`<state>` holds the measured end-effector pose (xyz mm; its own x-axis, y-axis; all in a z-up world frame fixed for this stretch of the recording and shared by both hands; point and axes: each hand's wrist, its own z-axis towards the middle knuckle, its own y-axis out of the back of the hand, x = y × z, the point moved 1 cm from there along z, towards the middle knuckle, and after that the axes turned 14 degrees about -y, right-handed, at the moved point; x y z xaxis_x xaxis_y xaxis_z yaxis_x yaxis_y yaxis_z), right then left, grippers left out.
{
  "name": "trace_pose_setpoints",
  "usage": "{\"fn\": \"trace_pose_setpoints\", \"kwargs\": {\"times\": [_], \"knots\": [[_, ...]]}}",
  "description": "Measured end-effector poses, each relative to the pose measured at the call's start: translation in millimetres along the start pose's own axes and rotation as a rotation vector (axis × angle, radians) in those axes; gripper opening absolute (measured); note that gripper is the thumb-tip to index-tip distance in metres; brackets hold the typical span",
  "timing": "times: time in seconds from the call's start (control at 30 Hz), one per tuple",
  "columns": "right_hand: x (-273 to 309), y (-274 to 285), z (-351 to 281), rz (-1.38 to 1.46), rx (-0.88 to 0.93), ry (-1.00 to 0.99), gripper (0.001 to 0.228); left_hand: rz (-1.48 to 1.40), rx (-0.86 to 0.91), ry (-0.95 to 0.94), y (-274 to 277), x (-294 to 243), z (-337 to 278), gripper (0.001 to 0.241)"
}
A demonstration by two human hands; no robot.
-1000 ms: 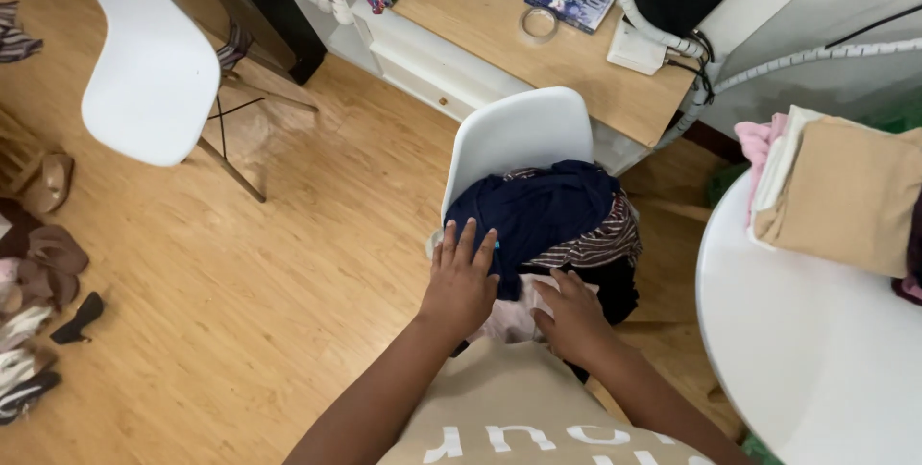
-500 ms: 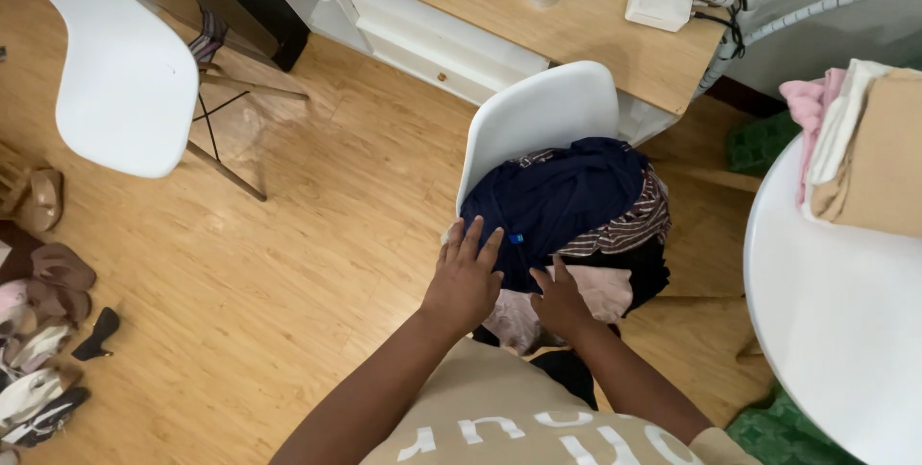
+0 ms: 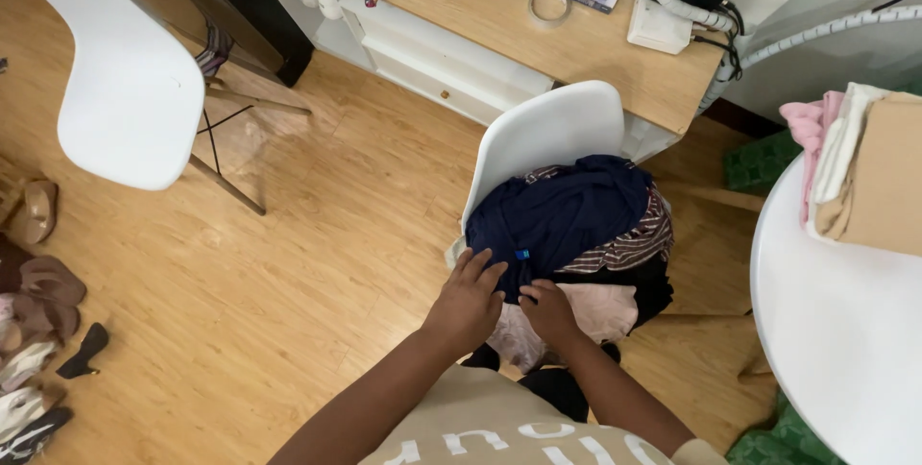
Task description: The person folds a variety of clothing items, including a floral top, pink shorts, black pants, and a pink dress, on a white table. They smooth each item and fold it into a neat stack, occasionally moving between the table and a nearby chair to retrieve more clothes.
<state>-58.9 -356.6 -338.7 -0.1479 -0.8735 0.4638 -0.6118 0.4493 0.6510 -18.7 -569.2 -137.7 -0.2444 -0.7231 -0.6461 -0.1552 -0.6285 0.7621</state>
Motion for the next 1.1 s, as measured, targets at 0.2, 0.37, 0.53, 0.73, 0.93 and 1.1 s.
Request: {"fn": "trace_pose_setpoints", "kwargs": {"times": [0.2, 0.37, 0.53, 0.73, 0.93, 1.1], "knots": [[86, 75, -57, 0.388, -0.131, 0.077, 0.021, -0.147, -0.029, -0.015, -11, -1, 3, 0.056], [115, 114, -102, 0.709, -0.013, 0.180, 0.017, -0.261, -0.094, -0.017, 13, -30, 18, 0.070], [100, 133, -123, 0.887, -0.025, 0.319, 0.014, -0.304, -0.126, -0.235, 30, -56, 32, 0.071], [105, 160, -152, 1.077, -0.029, 0.205, 0.016, -0.397, -0.078, -0.326, 46, -78, 36, 0.073], [99, 172, -167, 1.243, -0.054, 0.333, 0.014, -0.482, -0.188, -0.419, 40, -89, 37, 0.067], [95, 183, -191, 1.212, -0.074, 0.324, 0.011, -0.438, -0.186, -0.424, 61, -127, 43, 0.065]]}}
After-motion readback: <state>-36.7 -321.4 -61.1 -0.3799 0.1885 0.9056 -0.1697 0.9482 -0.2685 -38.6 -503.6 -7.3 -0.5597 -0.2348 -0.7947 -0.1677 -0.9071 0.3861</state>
